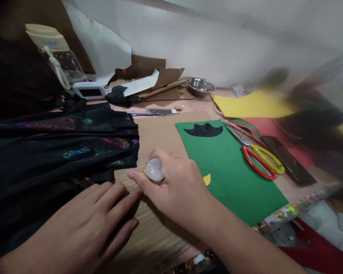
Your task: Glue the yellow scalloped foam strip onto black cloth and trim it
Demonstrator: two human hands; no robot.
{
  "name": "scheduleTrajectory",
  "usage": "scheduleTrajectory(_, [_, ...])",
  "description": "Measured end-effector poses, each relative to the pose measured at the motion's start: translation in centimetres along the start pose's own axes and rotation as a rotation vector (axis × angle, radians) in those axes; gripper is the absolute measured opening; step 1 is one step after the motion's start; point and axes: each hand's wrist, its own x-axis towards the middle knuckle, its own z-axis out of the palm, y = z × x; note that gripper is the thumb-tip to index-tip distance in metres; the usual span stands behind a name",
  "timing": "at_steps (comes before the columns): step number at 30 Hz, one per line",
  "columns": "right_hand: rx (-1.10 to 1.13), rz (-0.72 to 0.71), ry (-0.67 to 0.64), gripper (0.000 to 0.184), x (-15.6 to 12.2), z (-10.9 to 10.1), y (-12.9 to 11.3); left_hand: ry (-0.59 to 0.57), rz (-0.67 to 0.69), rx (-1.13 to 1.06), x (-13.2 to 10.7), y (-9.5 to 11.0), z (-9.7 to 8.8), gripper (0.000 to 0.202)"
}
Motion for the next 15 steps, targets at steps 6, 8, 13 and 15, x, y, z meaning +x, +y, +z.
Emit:
scheduleTrajectory(6, [-0.029, -0.018, 0.015, 0.026, -0.14, -0.20, 0.04, 0.006, -0.002, 0.010, -0.05, 0.06, -0.21, 0.041])
scheduleTrajectory(8, [-0.030, -0.015, 0.013, 0.025, -0.24, -0.32, 0.02, 0.015, -0.002, -0.005, -0.05, 0.12, -0.35, 0.040])
scheduleTrajectory(13, [-0.034, 0.018, -0.010, 0.024, -0.41, -0.64, 0.00, 0.003, -0.001, -0.029, -0.18, 0.11, -0.21, 0.036])
scheduleTrajectory(15, [-0.039, 0.030, -0.015, 0.025, -0.47, -0.73, 0.03, -0.007, -0.002, -0.041, -0.17, 0.04, -0.03, 0.035])
